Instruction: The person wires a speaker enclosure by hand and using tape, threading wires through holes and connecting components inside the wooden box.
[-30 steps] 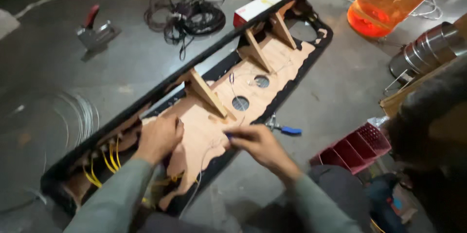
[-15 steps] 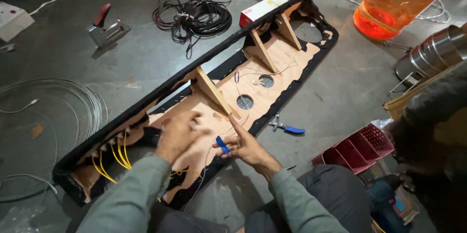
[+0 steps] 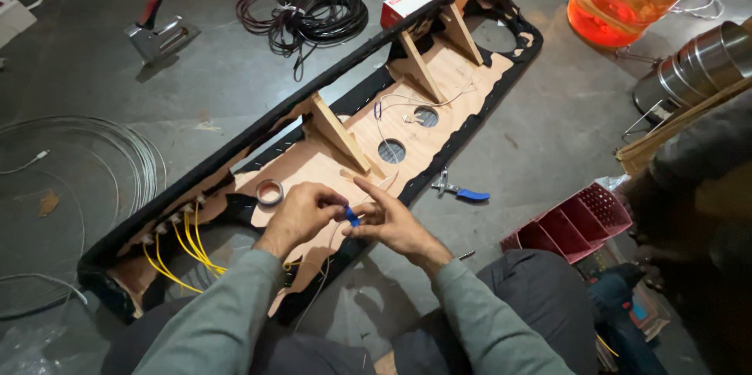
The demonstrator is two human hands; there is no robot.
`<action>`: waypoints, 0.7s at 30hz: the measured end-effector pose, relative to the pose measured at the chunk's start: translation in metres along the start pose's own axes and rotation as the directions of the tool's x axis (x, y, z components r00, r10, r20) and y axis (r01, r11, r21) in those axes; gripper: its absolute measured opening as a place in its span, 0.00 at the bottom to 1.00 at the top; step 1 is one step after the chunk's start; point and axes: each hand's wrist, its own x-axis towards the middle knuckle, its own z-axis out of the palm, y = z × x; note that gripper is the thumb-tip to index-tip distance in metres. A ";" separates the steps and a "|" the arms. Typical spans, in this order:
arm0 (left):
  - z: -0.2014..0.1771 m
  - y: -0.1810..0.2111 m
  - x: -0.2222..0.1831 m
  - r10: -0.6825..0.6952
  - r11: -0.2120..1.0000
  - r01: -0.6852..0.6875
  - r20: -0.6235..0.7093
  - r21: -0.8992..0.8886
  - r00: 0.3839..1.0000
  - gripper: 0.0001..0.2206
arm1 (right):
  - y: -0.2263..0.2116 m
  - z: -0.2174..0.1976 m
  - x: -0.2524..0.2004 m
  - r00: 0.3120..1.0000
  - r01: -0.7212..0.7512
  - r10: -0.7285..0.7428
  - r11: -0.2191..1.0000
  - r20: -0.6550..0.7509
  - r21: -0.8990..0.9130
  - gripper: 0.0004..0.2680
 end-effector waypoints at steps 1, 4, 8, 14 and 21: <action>0.000 0.000 0.000 0.025 1.000 -0.025 -0.013 -0.014 1.000 0.09 | 0.002 -0.001 0.002 1.000 0.012 -0.011 0.999 -0.008 0.050 0.35; 0.003 0.010 -0.002 0.122 0.993 -0.121 -0.127 0.012 0.984 0.07 | 0.005 -0.004 0.005 0.998 0.044 -0.037 0.988 -0.050 0.149 0.35; 0.007 0.031 -0.009 0.332 0.942 -0.303 -0.283 0.143 0.900 0.06 | -0.006 -0.003 0.008 0.994 0.028 -0.018 0.996 -0.105 0.090 0.41; 0.007 0.048 -0.013 0.193 0.978 -0.162 -0.288 0.129 0.938 0.06 | -0.023 -0.003 -0.006 0.970 -0.013 -0.047 0.970 -0.239 -0.243 0.37; 0.012 0.036 -0.009 0.129 0.991 -0.136 -0.225 -0.014 0.966 0.09 | -0.007 -0.003 0.007 0.953 0.175 -0.176 0.984 -0.248 -0.028 0.13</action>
